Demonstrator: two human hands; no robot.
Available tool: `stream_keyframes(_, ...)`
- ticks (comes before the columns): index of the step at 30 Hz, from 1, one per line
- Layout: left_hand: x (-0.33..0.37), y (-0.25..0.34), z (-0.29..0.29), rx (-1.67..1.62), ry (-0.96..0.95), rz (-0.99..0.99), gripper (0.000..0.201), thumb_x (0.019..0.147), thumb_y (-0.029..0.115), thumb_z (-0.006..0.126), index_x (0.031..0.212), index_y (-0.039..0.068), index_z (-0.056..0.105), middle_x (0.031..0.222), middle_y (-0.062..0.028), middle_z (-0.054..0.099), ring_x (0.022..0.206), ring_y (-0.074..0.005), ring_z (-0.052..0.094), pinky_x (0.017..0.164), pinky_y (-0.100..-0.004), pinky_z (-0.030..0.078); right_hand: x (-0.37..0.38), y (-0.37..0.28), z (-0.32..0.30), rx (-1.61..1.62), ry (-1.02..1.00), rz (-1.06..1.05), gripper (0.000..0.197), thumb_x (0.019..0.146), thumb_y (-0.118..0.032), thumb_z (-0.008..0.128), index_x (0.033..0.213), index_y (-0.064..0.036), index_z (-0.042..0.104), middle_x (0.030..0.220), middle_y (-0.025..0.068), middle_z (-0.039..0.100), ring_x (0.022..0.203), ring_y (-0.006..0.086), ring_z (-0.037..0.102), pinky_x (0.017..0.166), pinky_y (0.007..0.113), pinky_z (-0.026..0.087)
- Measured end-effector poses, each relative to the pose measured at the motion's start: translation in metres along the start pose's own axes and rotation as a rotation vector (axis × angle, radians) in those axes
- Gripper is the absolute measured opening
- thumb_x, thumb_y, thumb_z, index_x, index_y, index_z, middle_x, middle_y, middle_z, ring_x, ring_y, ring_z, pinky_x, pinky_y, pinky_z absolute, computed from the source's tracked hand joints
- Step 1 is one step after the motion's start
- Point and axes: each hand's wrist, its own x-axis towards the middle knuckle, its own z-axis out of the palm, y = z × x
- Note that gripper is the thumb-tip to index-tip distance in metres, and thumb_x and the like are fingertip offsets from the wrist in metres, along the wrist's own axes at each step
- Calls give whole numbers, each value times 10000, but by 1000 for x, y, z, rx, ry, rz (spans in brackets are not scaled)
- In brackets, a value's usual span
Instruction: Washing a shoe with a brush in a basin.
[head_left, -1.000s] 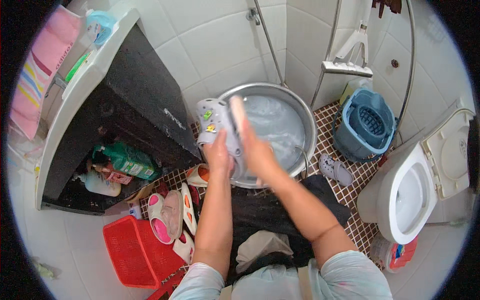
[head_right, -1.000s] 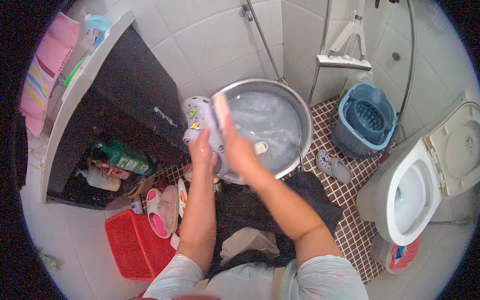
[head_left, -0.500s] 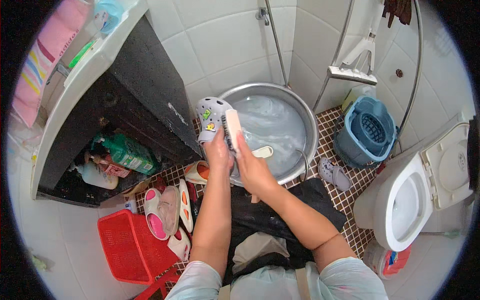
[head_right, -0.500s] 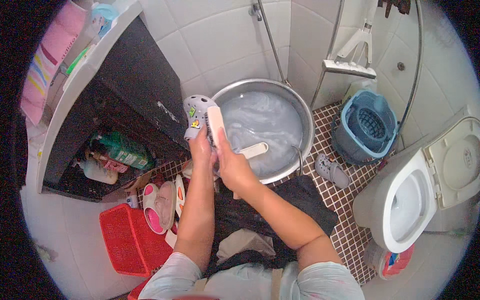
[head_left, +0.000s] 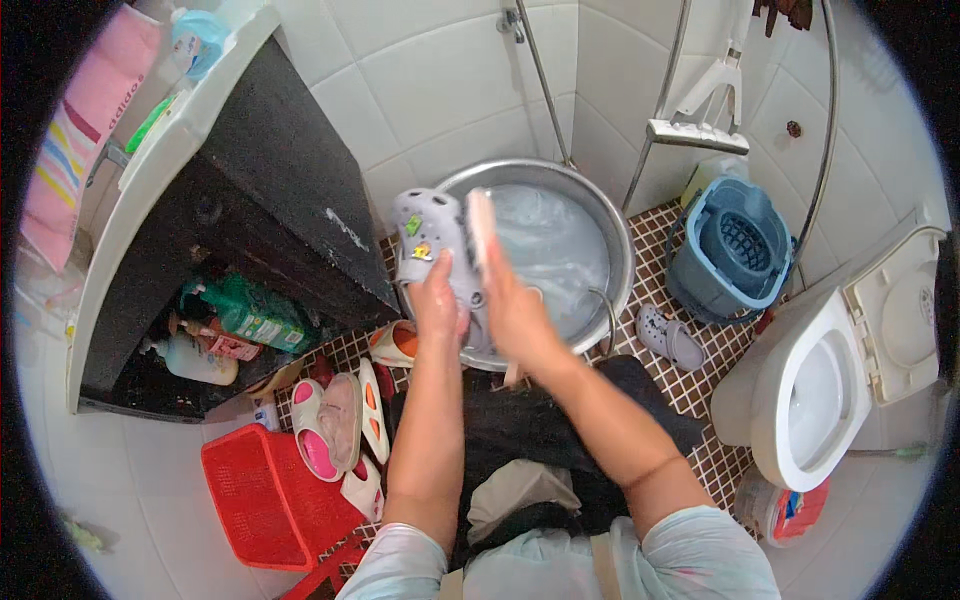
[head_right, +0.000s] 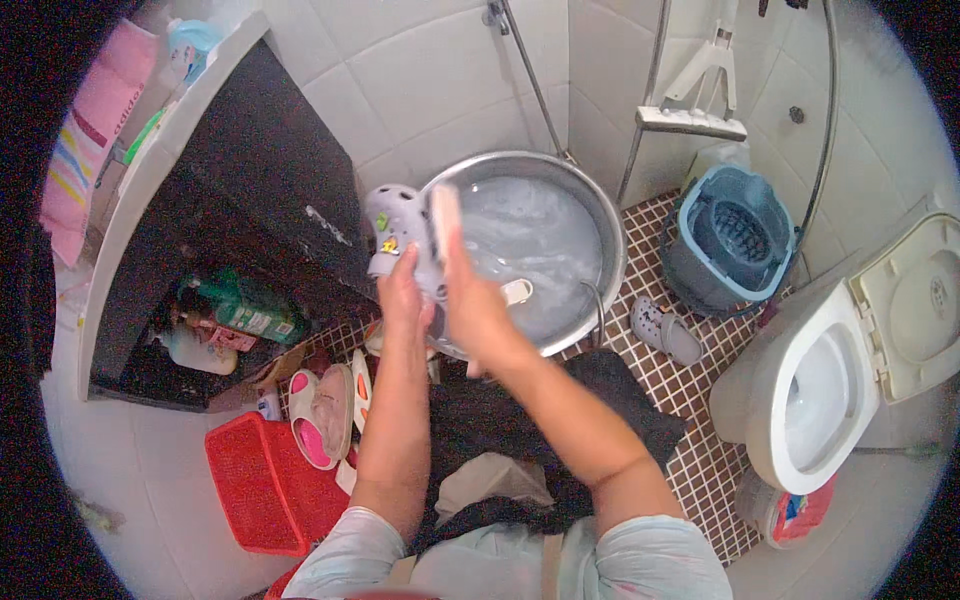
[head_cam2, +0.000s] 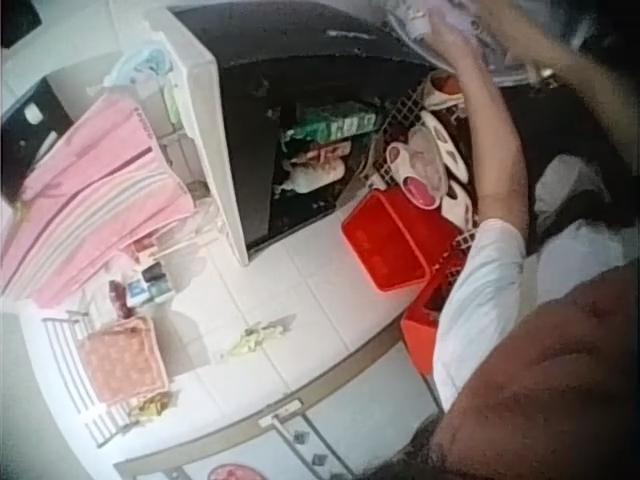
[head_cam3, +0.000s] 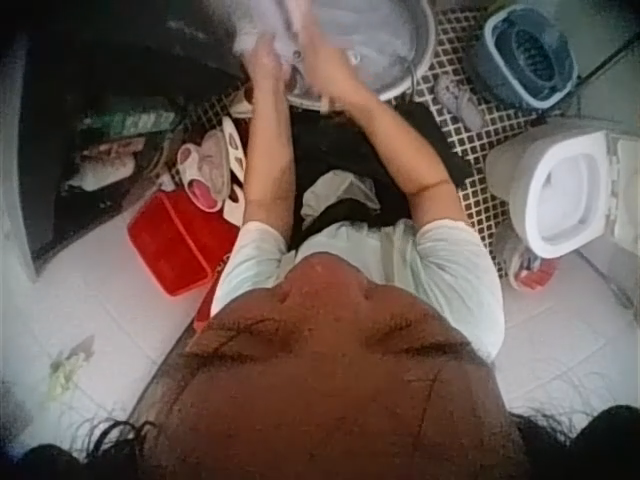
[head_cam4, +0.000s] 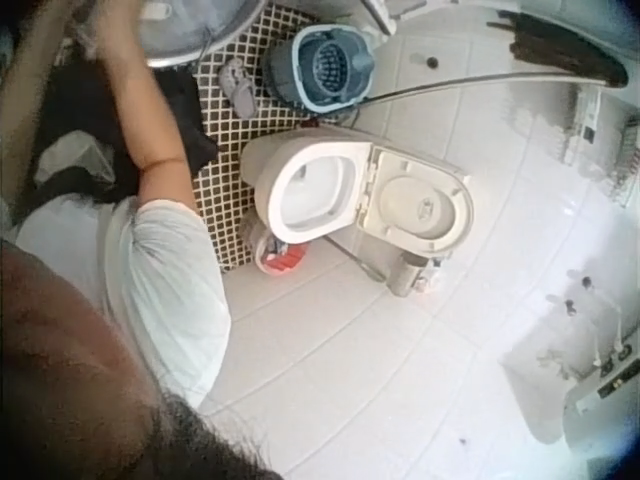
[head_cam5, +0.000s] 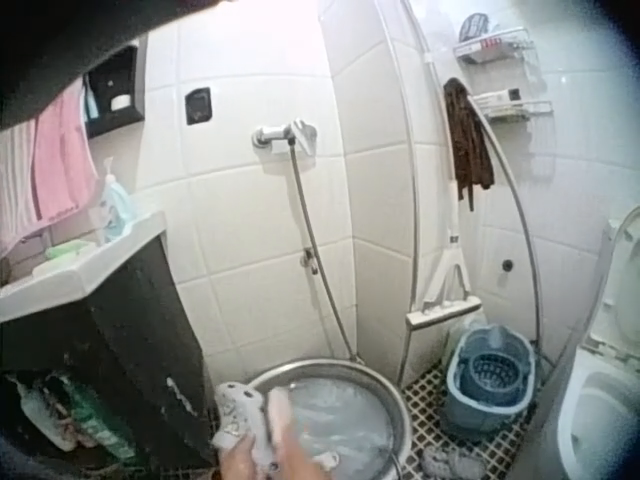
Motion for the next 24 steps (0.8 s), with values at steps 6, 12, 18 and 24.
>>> stream_keyframes(6,-11,4,19,-40,-10,-8,392,846,51,557,1216,-41,465,1099,-131,584,947,-230,602,788,-349,504,22,5,-11,123,79,-45,496,954,-203,371,1427,-130,242,932,343,580,856,467,592,720,451,477)
stream_keyframes(12,1,14,-6,-84,-23,-93,435,826,28,572,1241,-20,450,1125,-123,566,976,-228,581,831,-357,481,-7,-11,3,33,-97,36,483,953,-190,375,1406,-63,267,939,324,590,857,464,593,725,438,474)
stream_keyframes(18,10,4,-5,-96,2,-6,351,854,38,542,1190,-48,484,1076,-127,597,911,-229,613,780,-348,504,-5,20,26,91,158,-243,498,953,-216,336,1419,-88,215,878,356,577,845,509,572,729,535,451)
stream_keyframes(24,-9,1,23,-89,8,65,315,872,81,534,1134,-94,519,1038,-148,608,907,-240,617,767,-344,511,19,-4,-15,213,107,9,470,968,-190,338,1421,-87,262,1099,342,539,1026,498,520,854,422,449)
